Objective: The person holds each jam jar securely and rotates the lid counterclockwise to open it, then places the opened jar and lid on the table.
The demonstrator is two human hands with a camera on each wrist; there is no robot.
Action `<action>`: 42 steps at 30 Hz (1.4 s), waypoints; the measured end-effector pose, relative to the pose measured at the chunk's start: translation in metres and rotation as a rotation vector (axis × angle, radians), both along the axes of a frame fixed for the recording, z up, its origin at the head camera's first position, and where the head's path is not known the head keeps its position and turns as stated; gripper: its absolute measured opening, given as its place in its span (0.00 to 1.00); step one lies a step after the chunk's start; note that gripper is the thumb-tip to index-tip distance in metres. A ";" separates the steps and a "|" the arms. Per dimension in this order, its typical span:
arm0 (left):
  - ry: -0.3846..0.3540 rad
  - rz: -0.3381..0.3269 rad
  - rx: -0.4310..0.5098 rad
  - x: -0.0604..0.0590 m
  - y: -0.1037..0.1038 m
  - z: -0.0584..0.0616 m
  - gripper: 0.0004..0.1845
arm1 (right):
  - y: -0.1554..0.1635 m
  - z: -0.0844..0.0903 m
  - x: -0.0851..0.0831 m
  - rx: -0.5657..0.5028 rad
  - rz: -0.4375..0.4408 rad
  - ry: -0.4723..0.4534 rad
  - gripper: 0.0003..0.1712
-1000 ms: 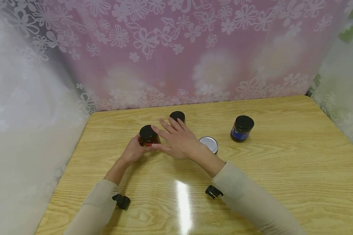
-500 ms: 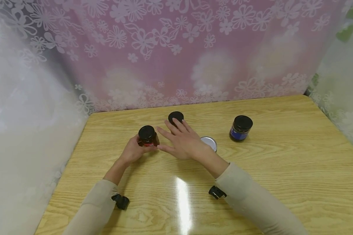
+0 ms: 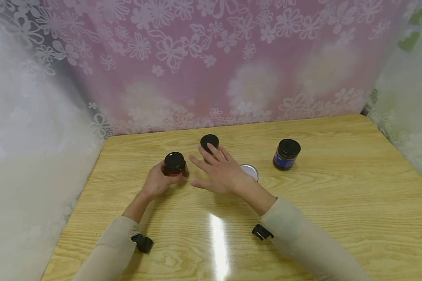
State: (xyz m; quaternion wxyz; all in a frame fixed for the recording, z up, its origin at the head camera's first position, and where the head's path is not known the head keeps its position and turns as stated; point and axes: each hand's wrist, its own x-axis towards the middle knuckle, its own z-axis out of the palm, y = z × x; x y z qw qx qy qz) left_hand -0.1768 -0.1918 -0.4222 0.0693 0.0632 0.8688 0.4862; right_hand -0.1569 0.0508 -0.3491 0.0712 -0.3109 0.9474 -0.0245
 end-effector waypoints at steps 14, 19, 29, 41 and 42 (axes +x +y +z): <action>0.048 -0.022 0.003 0.005 -0.005 0.003 0.34 | 0.008 0.005 0.006 -0.013 -0.014 0.014 0.42; 0.064 -0.015 0.029 0.010 -0.007 0.006 0.34 | 0.013 0.007 0.009 -0.035 -0.031 0.032 0.43; 0.120 -0.029 0.092 0.023 -0.003 0.017 0.28 | 0.025 0.017 0.014 -0.097 -0.031 0.023 0.42; 0.219 0.013 0.164 0.035 0.017 0.028 0.28 | 0.044 0.033 0.022 -0.133 -0.068 0.029 0.43; 0.227 0.007 0.174 0.036 0.019 0.029 0.28 | 0.045 0.034 0.023 -0.138 -0.067 0.035 0.43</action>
